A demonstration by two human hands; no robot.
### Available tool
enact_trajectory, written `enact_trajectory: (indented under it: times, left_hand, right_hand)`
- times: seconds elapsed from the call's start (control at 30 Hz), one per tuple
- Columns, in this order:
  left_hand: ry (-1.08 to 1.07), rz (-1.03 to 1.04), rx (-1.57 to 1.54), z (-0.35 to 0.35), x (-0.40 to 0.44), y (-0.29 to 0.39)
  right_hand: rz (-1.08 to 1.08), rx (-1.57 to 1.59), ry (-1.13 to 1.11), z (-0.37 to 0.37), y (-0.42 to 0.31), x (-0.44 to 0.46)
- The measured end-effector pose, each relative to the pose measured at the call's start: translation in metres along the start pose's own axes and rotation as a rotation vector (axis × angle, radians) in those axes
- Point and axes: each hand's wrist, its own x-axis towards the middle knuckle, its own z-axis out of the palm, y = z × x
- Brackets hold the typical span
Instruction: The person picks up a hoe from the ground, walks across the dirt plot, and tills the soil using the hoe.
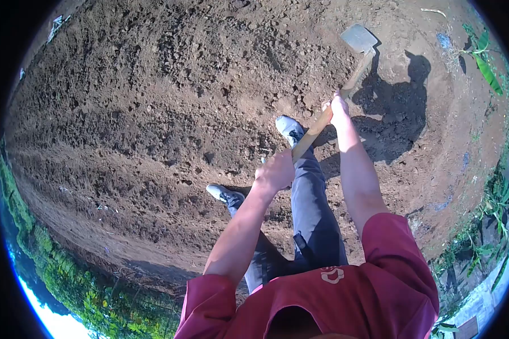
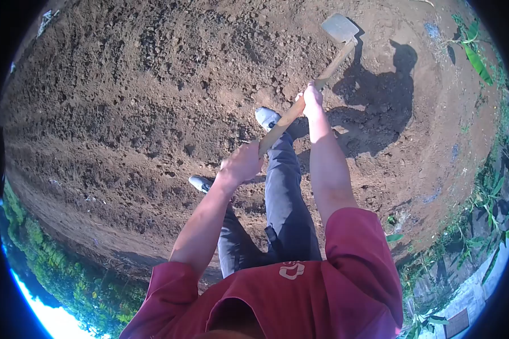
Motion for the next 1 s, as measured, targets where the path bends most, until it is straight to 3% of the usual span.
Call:
enact_trajectory:
  times: [0.17,0.33,0.47,0.8,0.9,1.0]
  left_hand:
    - [-0.029,-0.120,0.049,-0.016,-0.008,-0.029]
    - [-0.054,-0.149,-0.058,0.018,-0.063,-0.064]
    - [-0.022,-0.144,-0.141,0.032,-0.103,-0.070]
    - [0.029,-0.128,-0.198,0.069,-0.237,-0.104]
    - [-0.034,-0.171,-0.218,0.065,-0.254,-0.106]
    - [-0.028,-0.074,-0.228,0.073,-0.262,-0.121]
  right_hand:
    - [0.060,-0.033,0.007,0.018,0.064,0.011]
    - [0.083,-0.487,0.084,0.030,0.115,-0.030]
    - [0.041,-0.397,-0.031,0.040,0.100,-0.114]
    - [0.038,-0.119,-0.156,0.000,0.178,-0.224]
    - [0.016,-0.105,-0.103,-0.006,0.178,-0.246]
    - [0.039,-0.091,-0.052,-0.018,0.163,-0.267]
